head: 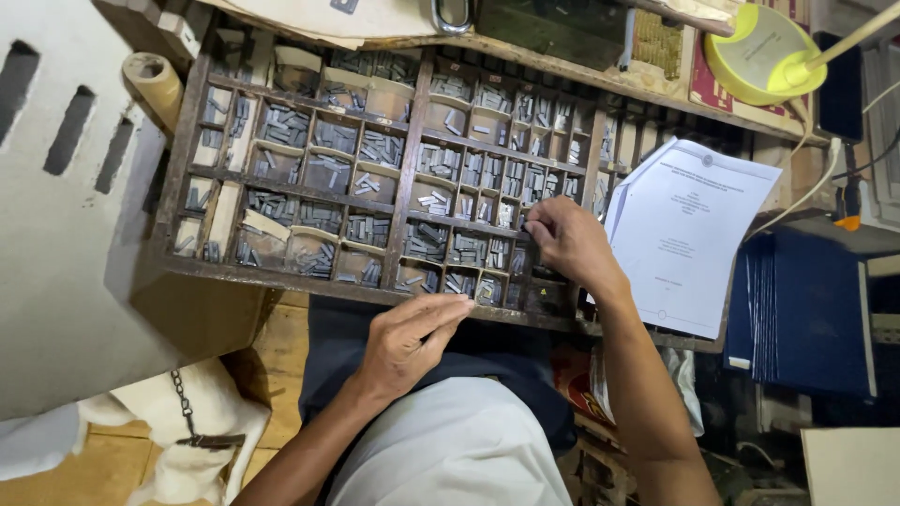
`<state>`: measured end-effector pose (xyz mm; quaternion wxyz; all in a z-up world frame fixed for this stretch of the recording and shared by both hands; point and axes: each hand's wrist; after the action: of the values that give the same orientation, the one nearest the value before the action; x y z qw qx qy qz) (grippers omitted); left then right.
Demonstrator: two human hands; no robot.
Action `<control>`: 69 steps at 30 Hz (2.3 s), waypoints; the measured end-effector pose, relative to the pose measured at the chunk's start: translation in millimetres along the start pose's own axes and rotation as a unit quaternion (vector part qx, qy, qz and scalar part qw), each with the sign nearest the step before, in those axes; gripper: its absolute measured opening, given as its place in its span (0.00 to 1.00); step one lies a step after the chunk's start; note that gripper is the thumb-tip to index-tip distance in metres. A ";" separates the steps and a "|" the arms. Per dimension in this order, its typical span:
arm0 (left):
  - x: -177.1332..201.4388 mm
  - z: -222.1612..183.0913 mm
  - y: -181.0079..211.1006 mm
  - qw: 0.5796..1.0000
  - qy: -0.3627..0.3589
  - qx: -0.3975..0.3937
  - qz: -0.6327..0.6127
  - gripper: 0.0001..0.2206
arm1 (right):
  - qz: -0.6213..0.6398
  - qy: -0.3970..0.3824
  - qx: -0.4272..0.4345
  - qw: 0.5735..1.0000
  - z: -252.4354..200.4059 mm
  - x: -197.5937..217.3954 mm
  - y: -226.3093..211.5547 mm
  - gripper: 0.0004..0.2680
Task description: Picking and arranging individual metal type characters from a wooden type case for letterpress printing.
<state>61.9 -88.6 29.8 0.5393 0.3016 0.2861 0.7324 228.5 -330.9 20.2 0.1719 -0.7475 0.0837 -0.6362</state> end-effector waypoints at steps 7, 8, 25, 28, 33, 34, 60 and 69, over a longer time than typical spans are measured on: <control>0.5 9.1 6.6 1.000 0.021 -0.003 -0.014 0.10 | 0.510 -0.009 -0.011 0.860 -55.2 -4.9 -33.0 0.05; -1.2 9.9 7.0 0.999 0.020 -0.009 -0.024 0.11 | 0.572 -0.010 -0.041 0.819 -64.5 -9.3 -42.0 0.07; -12.7 -32.2 -31.8 0.973 -0.097 -0.130 0.163 0.18 | 0.436 0.006 -0.041 0.899 -128.0 -38.6 -80.8 0.07; -15.8 -51.7 -49.6 0.969 -0.109 -0.132 0.176 0.20 | 0.420 0.001 -0.030 0.907 -133.2 -42.9 -80.1 0.07; -16.8 -71.8 -73.8 0.955 -0.154 -0.152 0.201 0.24 | 0.381 -0.020 -0.008 0.925 -133.1 -33.0 -90.1 0.08; -16.1 -70.1 -72.6 0.960 -0.180 -0.109 0.183 0.25 | 0.383 -0.057 -0.027 0.922 -130.9 -31.0 -91.4 0.07; 40.4 -14.2 -107.0 0.953 -0.049 -0.038 0.296 0.37 | 0.205 0.270 0.073 0.938 81.0 173.4 -146.2 0.05; 36.7 -17.5 -112.5 0.925 -0.020 -0.076 0.371 0.31 | -0.117 0.131 -0.255 0.951 160.5 202.2 -195.5 0.09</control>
<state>109.5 -26.2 -60.5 0.2564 0.3588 0.0864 0.8934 403.2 -195.0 256.6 -0.1126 -0.6810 0.1773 -0.7016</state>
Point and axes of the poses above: each hand's wrist, its own z-axis towards the middle knuckle, its own x-axis out of the back of the hand, y = z × x, and after that the axes turned 12 degrees about -x, right-handed
